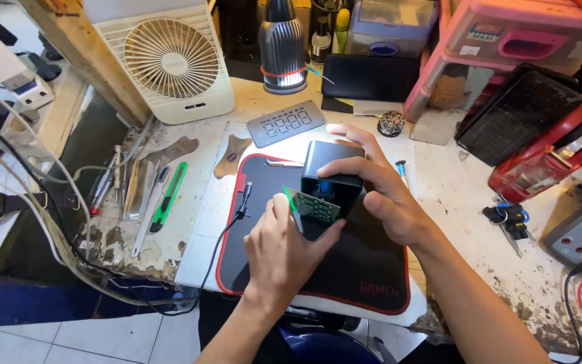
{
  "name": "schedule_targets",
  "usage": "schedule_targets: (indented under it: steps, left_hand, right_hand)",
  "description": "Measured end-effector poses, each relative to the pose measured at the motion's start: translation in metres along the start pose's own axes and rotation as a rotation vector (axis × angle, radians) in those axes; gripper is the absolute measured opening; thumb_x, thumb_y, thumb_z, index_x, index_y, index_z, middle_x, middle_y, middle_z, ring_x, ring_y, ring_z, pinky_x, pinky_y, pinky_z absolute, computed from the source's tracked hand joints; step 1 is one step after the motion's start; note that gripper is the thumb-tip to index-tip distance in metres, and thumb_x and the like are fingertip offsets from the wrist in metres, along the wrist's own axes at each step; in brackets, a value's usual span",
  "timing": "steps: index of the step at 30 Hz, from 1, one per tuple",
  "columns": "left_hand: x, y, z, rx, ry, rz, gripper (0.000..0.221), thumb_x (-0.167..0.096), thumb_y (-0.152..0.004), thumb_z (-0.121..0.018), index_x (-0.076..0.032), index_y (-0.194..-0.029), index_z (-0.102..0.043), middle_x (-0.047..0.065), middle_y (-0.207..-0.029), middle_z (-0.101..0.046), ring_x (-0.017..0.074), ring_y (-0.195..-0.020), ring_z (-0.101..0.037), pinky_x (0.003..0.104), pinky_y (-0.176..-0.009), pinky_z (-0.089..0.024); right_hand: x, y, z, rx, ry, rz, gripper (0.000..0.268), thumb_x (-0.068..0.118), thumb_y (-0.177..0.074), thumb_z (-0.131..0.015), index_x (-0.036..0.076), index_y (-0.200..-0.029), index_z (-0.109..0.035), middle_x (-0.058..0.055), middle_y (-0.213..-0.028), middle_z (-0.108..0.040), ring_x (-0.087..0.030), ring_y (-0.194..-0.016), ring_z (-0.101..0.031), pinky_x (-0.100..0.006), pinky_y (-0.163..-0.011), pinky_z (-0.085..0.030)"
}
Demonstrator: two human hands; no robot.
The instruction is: Testing and diagnosing a digital clock PCB by probing circuits to light up LED segments.
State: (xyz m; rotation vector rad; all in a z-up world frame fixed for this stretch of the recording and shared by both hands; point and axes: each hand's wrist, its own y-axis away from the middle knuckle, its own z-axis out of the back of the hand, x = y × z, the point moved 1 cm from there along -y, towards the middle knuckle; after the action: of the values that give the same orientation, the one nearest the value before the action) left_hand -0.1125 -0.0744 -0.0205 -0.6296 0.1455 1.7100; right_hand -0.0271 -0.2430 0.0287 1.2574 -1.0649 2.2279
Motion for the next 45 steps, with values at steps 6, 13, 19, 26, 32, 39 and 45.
schedule_targets:
  steps: [6, 13, 19, 26, 32, 39, 45]
  left_hand:
    - [-0.008, 0.009, -0.003, -0.127, -0.102, -0.105, 0.075, -0.083, -0.076, -0.071, -0.012, -0.083, -0.046, 0.003, -0.077, -0.051, 0.0253, -0.068, -0.056, 0.041, -0.044, -0.044]
    - [-0.007, 0.002, 0.012, -0.076, 0.283, -0.088, 0.063, -0.063, -0.071, -0.083, -0.010, -0.087, -0.051, 0.008, -0.078, -0.050, 0.0336, -0.072, -0.062, 0.044, -0.055, -0.051]
    - [-0.014, -0.017, 0.021, 0.215, 0.640, 0.187, 0.063, -0.054, -0.067, -0.086, -0.010, -0.095, -0.053, 0.013, -0.082, -0.067, 0.0314, -0.077, -0.076, 0.041, -0.063, -0.062]
    - [-0.045, 0.000, 0.009, 0.542, 1.431, 0.672, 0.041, -0.030, -0.085, -0.076, 0.005, -0.100, -0.058, 0.017, -0.088, -0.058, 0.0231, -0.071, -0.070, 0.036, -0.069, -0.068]
    - [-0.054, 0.028, -0.013, 0.685, 1.677, 0.825, 0.049, -0.038, -0.089, -0.070, 0.005, -0.106, -0.055, 0.027, -0.099, -0.067, 0.0381, -0.094, -0.074, 0.042, -0.086, -0.065]
    - [-0.067, 0.030, -0.003, 0.662, 1.705, 0.799, 0.046, -0.032, -0.084, -0.077, 0.008, -0.097, -0.060, 0.021, -0.090, -0.067, 0.0377, -0.090, -0.075, 0.038, -0.081, -0.066]
    - [-0.070, 0.028, 0.008, 0.684, 1.598, 0.830, 0.059, -0.025, -0.076, -0.080, 0.010, -0.114, -0.051, 0.028, -0.098, -0.064, 0.0348, -0.086, -0.074, 0.039, -0.078, -0.065]
  right_hand:
    - [0.010, 0.011, -0.001, -0.151, -0.001, 0.062, 0.050, 0.059, -0.105, -0.048, 0.020, -0.134, -0.060, -0.013, -0.158, -0.029, -0.034, -0.146, -0.042, -0.049, -0.118, -0.046]
    - [-0.018, 0.020, 0.009, -0.069, 0.044, -0.154, 0.071, 0.028, -0.089, -0.070, 0.012, -0.150, -0.037, -0.016, -0.140, -0.052, -0.035, -0.130, -0.053, -0.053, -0.109, -0.042]
    - [-0.028, 0.000, 0.014, -0.123, 0.186, -0.271, 0.067, 0.038, -0.092, -0.068, 0.014, -0.152, -0.050, -0.008, -0.085, -0.076, -0.019, -0.080, -0.072, -0.040, -0.079, -0.057]
    - [-0.007, -0.055, 0.029, 0.258, 0.473, -0.440, 0.054, 0.034, -0.099, -0.071, 0.016, -0.071, -0.029, 0.006, -0.058, -0.026, -0.011, -0.056, -0.024, -0.032, -0.058, -0.021]
    - [0.008, -0.082, 0.025, 0.599, 0.535, -0.827, 0.064, 0.060, -0.085, -0.050, 0.042, -0.146, -0.060, 0.016, -0.148, -0.065, -0.008, -0.131, -0.061, -0.024, -0.105, -0.041]
    - [-0.046, -0.071, 0.035, 0.737, 0.453, -0.745, 0.047, 0.047, -0.107, -0.045, 0.014, -0.076, -0.055, 0.004, -0.076, -0.051, -0.013, -0.071, -0.044, -0.032, -0.071, -0.037]
    - [-0.032, -0.066, 0.031, 0.686, 0.450, -0.733, 0.046, 0.045, -0.106, -0.044, 0.011, -0.077, -0.057, 0.001, -0.082, -0.056, -0.014, -0.075, -0.051, -0.032, -0.074, -0.042]
